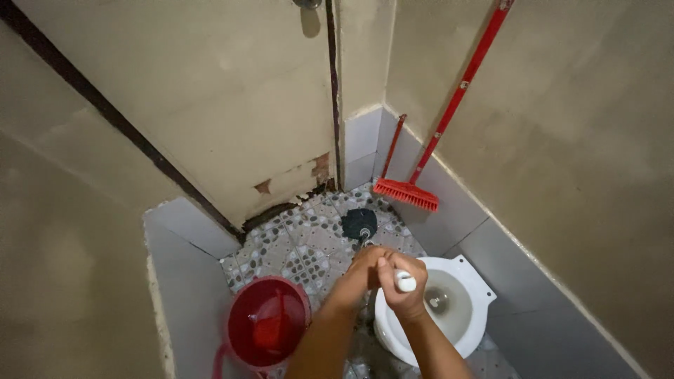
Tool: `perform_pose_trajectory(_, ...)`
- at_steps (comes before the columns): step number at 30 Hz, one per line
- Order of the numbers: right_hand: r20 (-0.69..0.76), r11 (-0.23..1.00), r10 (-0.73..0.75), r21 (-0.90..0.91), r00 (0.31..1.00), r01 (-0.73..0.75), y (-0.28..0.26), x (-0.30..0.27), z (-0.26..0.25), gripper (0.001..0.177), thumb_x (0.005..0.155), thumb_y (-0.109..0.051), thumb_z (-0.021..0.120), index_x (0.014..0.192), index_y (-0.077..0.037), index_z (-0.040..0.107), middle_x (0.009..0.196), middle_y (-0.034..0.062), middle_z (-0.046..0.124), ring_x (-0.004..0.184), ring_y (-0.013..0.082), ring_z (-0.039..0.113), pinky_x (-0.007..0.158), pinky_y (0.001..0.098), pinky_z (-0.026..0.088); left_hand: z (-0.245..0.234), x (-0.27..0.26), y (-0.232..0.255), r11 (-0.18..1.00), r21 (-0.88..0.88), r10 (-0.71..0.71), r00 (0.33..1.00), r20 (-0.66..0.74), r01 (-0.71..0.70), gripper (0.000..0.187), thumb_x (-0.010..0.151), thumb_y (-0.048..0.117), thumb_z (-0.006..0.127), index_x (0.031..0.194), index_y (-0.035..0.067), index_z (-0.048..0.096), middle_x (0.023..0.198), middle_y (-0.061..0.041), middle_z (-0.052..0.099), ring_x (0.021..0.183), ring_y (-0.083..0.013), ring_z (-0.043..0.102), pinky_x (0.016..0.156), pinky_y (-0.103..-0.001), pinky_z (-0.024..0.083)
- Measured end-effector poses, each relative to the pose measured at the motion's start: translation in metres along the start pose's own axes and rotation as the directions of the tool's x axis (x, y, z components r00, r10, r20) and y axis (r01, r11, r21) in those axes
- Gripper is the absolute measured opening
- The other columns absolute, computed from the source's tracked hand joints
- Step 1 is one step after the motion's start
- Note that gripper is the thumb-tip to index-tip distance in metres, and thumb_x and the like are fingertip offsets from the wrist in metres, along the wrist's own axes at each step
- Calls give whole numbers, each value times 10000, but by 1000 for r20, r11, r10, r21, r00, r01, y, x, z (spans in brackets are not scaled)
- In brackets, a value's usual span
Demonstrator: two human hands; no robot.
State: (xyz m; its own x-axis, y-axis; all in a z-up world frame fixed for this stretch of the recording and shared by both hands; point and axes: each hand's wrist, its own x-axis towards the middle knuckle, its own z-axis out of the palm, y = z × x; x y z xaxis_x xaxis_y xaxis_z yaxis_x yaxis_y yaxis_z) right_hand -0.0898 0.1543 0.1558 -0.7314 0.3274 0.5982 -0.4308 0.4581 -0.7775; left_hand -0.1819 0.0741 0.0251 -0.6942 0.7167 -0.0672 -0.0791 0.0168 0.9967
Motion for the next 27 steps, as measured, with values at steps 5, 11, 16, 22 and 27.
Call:
perform_pose_trajectory(5,-28,1000,15,-24,999,-16,15,-13,2,304,894,-37,633,642,-29,466,585,63,522,505,144,482,511,316,398,3,-8,-6,979,-135,151,988,-40,-155,280,959,297,640,856,38,661,806,-37,621,697,-155,565,630,-306,464)
perform_pose_trajectory(11,25,1000,1,0,1000,-1,9,-66,-3,297,880,-64,617,610,-49,496,563,41,550,467,133,501,466,316,413,31,-107,99,890,-435,-230,958,-168,138,334,935,341,512,1111,134,706,1149,-43,629,1027,-181,617,915,-309,491)
perform_pose_trajectory(16,119,991,-113,-60,986,121,-7,-136,-14,222,871,-61,599,663,-46,524,617,63,565,530,170,526,538,359,428,58,-193,149,882,-456,-215,963,-165,118,348,955,315,492,1155,91,668,1260,-72,607,1184,-191,588,1025,-320,435)
perform_pose_trajectory(22,249,998,-65,19,966,62,-77,-175,-35,223,818,-17,635,648,-46,492,614,104,521,545,259,523,560,364,422,89,-275,211,887,-438,-230,963,-142,147,368,977,248,464,1213,22,633,1268,-145,611,1237,-229,583,1126,-331,390)
perform_pose_trajectory(27,215,999,-47,-7,975,50,-96,-204,-39,261,767,17,654,603,-43,459,579,97,507,508,270,466,567,385,372,75,-191,-15,901,344,-260,964,-61,265,185,901,223,654,917,48,711,1030,-142,732,1016,-294,665,930,-364,502)
